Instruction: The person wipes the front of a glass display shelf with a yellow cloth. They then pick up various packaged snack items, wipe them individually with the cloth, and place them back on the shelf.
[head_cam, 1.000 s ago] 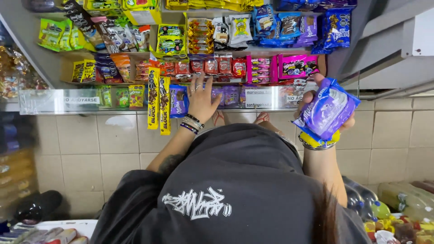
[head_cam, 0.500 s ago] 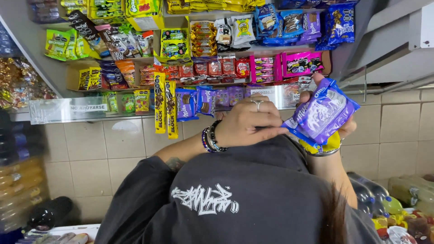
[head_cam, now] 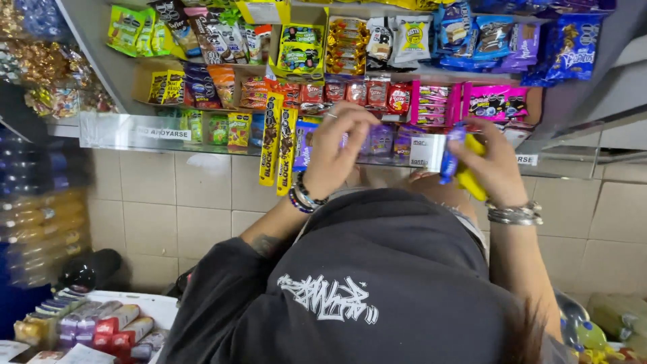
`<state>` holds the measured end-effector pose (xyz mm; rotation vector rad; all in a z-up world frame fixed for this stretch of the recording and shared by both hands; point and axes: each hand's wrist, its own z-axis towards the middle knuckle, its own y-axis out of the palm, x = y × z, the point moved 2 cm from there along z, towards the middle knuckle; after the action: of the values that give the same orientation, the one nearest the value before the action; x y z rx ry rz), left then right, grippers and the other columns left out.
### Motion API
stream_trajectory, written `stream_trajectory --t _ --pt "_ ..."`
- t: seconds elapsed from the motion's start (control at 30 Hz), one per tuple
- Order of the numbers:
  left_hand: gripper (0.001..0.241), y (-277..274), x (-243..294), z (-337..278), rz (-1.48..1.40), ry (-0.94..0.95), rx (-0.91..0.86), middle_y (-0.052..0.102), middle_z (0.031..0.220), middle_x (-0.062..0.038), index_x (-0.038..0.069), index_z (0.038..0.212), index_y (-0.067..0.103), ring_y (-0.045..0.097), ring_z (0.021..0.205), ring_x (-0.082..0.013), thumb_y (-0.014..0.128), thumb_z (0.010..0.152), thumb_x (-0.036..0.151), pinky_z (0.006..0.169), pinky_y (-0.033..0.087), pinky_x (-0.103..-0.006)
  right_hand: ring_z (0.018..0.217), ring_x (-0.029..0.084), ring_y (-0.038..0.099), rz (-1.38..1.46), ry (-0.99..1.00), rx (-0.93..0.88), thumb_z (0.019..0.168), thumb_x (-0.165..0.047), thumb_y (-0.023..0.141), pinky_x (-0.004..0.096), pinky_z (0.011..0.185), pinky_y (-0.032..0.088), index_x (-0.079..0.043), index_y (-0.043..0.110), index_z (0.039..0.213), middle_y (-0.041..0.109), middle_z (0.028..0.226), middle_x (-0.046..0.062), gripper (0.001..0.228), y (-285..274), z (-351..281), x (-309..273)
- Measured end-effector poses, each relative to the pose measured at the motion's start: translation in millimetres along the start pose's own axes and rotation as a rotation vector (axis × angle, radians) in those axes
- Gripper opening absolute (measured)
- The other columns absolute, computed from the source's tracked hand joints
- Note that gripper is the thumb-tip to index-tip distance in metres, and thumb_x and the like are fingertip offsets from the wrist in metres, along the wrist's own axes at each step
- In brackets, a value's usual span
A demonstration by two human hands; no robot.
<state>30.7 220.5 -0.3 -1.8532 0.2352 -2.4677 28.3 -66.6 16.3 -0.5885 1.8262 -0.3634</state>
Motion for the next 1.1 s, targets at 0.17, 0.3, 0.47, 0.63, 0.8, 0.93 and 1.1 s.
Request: stream_trajectory --t 0.17,0.3,0.47,0.63,0.8,0.93,1.1 --pt "0.024 -55 -13 -15 0.22 -0.274 0.042 0.065 0.098 -0.02 0.007 0.116 0.064 0.062 0.077 -0.0317 0.053 0.106 0.026 0.073 0.051 -0.0444 0.102 0.045 0.071 -0.589 0.137 -0.106 0.078 -0.076 0.074 0.055 0.081 0.055 -0.015 0.067 0.133 0.074 0.104 0.026 0.082 85 59 54" --pt "0.04 -55 -46 -35 0.365 -0.458 -0.046 0.068 0.093 -0.021 0.005 0.118 0.064 0.067 0.075 -0.0363 0.051 0.106 0.041 0.072 0.052 -0.0502 0.095 0.04 0.075 -0.92 0.006 -0.204 0.079 -0.068 0.073 0.051 0.076 0.061 -0.008 0.065 0.113 0.075 0.096 0.021 0.069 135 69 21" --pt "0.036 -36 -88 -72 0.455 -0.489 -0.182 0.071 0.087 -0.015 0.011 0.118 0.064 0.071 0.08 -0.0347 0.055 0.104 0.042 0.072 0.055 -0.0462 0.095 0.04 0.075 -0.942 -0.073 -0.204 0.082 -0.072 0.068 0.052 0.078 0.061 -0.005 0.061 0.121 0.074 0.096 0.02 0.078 170 74 25" --pt "0.036 -30 -88 -82 0.522 -0.514 -0.232 0.073 0.082 -0.011 0.015 0.118 0.065 0.072 0.082 -0.0331 0.056 0.102 0.045 0.074 0.057 -0.0458 0.103 0.043 0.073 -0.774 -0.025 -0.365 0.092 -0.076 0.052 0.056 0.086 0.059 -0.004 0.055 0.131 0.074 0.103 0.024 0.082 153 69 15" --pt "0.025 -27 -89 -59 0.632 -0.385 -0.249 0.071 0.079 -0.007 0.014 0.1 0.069 0.072 0.085 -0.0281 0.058 0.102 0.037 0.079 0.057 -0.0383 0.112 0.043 0.069 -0.357 0.12 -0.387 0.089 -0.064 0.064 0.054 0.094 0.055 -0.016 0.058 0.139 0.072 0.113 0.022 0.07 114 78 48" --pt "0.05 6 -60 -23 0.544 -0.318 -0.315 0.066 0.062 -0.013 0.01 0.069 0.065 0.07 0.071 -0.034 0.051 0.107 0.04 0.069 0.055 -0.0407 0.106 0.043 0.07 -0.011 0.129 -0.372 0.094 -0.046 0.067 0.054 0.089 0.055 -0.01 0.063 0.137 0.07 0.109 0.026 0.055 58 48 36" --pt "0.051 75 -5 15 0.165 -0.392 -0.699 0.072 0.106 -0.031 -0.002 0.115 0.065 0.069 0.106 -0.0465 0.044 0.106 0.044 0.091 0.055 -0.0546 0.111 0.027 0.067 0.754 -0.053 -0.21 0.09 0.001 0.058 0.041 0.085 0.057 -0.001 0.043 0.153 0.062 0.138 0.023 0.064 36 9 26"
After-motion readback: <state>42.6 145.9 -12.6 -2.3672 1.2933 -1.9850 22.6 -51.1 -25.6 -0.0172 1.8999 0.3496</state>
